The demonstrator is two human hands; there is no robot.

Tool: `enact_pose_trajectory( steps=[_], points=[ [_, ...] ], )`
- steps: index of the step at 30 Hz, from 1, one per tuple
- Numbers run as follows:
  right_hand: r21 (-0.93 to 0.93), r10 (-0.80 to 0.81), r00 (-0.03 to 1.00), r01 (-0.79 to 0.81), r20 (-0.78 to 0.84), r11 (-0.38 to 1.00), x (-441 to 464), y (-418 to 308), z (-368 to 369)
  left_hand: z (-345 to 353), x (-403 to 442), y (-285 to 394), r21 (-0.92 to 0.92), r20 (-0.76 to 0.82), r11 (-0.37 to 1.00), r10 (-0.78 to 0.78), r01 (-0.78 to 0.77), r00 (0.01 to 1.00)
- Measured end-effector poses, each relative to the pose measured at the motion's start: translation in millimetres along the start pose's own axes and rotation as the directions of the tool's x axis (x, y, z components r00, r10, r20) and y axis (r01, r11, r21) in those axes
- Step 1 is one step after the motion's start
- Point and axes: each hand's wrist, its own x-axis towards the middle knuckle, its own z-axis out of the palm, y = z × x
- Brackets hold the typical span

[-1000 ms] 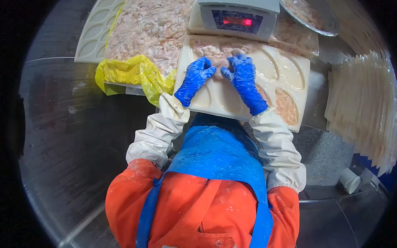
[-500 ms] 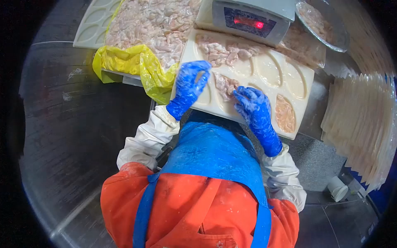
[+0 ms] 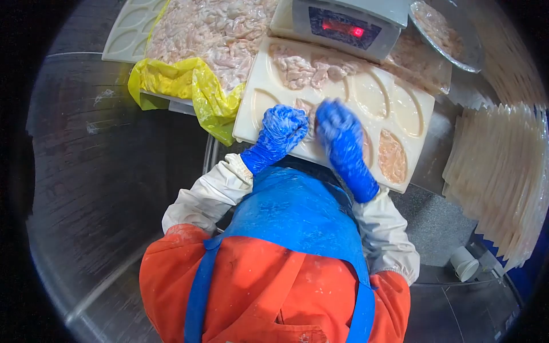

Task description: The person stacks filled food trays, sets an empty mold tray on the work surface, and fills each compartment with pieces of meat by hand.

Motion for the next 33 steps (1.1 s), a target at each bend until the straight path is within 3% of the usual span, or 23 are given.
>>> enact_pose_trajectory(
  steps=[2, 3, 6, 8, 9, 11, 14, 15, 17, 19, 21, 22, 24, 25, 26, 28, 29, 31, 32, 33],
  points=[
    [0.024, 0.284, 0.947, -0.284, -0.152, 0.959, 6.9, 13.1, 8.1, -15.7, 1.4, 10.7, 0.031, 0.132, 0.999, -0.012, 0.008, 0.991],
    [0.175, 0.284, 0.938, -0.251, -0.197, 0.952, 10.1, 15.8, 5.7, -15.9, -0.4, 8.4, 0.041, 0.130, 0.999, -0.013, 0.008, 0.991],
    [0.209, 0.237, 0.970, -0.222, -0.049, 0.952, -7.1, -10.3, -5.4, -6.1, -0.1, 6.6, -0.054, 0.093, 0.995, -0.081, 0.086, 0.992],
    [0.241, 0.139, 0.989, -0.125, -0.042, 0.962, -24.3, -22.5, 16.3, 4.9, 15.2, 12.0, 0.083, -0.091, 0.993, 0.095, -0.087, 0.991],
    [0.229, 0.083, 0.996, -0.074, -0.030, 0.971, -30.8, -24.7, 22.1, 12.7, 19.3, 7.9, 0.196, -0.040, 0.955, 0.233, -0.221, 0.972],
    [0.214, 0.070, 0.997, -0.065, -0.013, 0.975, -34.6, -26.3, 20.2, 25.0, 31.7, -8.0, 0.259, 0.132, 0.924, 0.255, -0.282, 0.958],
    [0.209, 0.082, 0.993, -0.099, 0.087, 0.973, -41.8, -23.0, 17.1, 6.7, 60.3, -21.8, 0.310, 0.164, 0.932, 0.142, -0.188, 0.976],
    [0.201, 0.076, 0.996, -0.084, 0.045, 0.976, -44.0, -23.3, 15.0, 5.4, 66.0, -36.8, 0.230, 0.099, 0.960, 0.141, -0.160, 0.985],
    [0.196, 0.079, 0.997, -0.078, 0.002, 0.977, -48.0, -25.7, 12.9, -2.7, 66.3, -53.4, -0.039, -0.180, 0.998, 0.030, -0.038, 0.983],
    [0.242, 0.094, 0.995, -0.095, 0.016, 0.966, -49.7, -27.4, 13.1, -14.2, 65.1, -46.2, 0.035, -0.204, 0.999, -0.025, 0.033, 0.979],
    [0.279, 0.119, 0.989, -0.138, 0.083, 0.950, -52.8, -27.7, 9.0, -15.3, 55.7, -27.3, 0.072, -0.074, 0.978, 0.199, -0.194, 0.977],
    [0.314, 0.131, 0.980, -0.173, 0.152, 0.934, -52.7, -27.2, 7.0, -13.3, 47.2, -16.6, 0.100, 0.166, 0.968, 0.211, -0.230, 0.963],
    [0.319, 0.178, 0.978, -0.203, 0.105, 0.926, -49.7, -26.2, 5.3, -7.3, 24.2, -9.8, 0.313, 0.137, 0.886, 0.314, -0.342, 0.939],
    [0.324, 0.229, 0.972, -0.235, 0.057, 0.916, -44.3, -26.3, 0.9, -3.8, 19.2, -17.2, 0.210, 0.154, 0.950, 0.200, -0.230, 0.968],
    [0.197, 0.216, 0.975, -0.221, 0.046, 0.955, -35.4, -28.5, -3.5, 1.3, 13.3, -22.0, 0.246, 0.118, 0.942, 0.204, -0.228, 0.972],
    [0.099, 0.140, 0.978, -0.156, 0.156, 0.983, -20.7, -33.6, 3.4, -7.9, 6.3, -8.7, 0.220, 0.144, 0.959, 0.146, -0.176, 0.979],
    [0.135, 0.107, 0.967, -0.141, 0.230, 0.981, -30.6, -33.0, 18.2, -7.1, 0.1, -3.2, 0.210, 0.145, 0.962, 0.147, -0.175, 0.978],
    [0.201, 0.067, 0.973, -0.112, 0.219, 0.973, -39.4, -31.2, 19.0, -1.8, 0.1, 2.3, 0.362, 0.260, 0.920, 0.058, -0.153, 0.964],
    [0.200, 0.071, 0.983, -0.105, 0.168, 0.974, -44.7, -30.7, 16.2, 8.4, -7.9, 2.0, 0.360, 0.335, 0.914, 0.058, -0.185, 0.940],
    [0.305, 0.069, 0.973, -0.136, 0.222, 0.943, -42.4, -25.1, 5.6, 5.7, -11.3, 8.4, 0.316, 0.379, 0.920, 0.101, -0.231, 0.920]
  ],
)
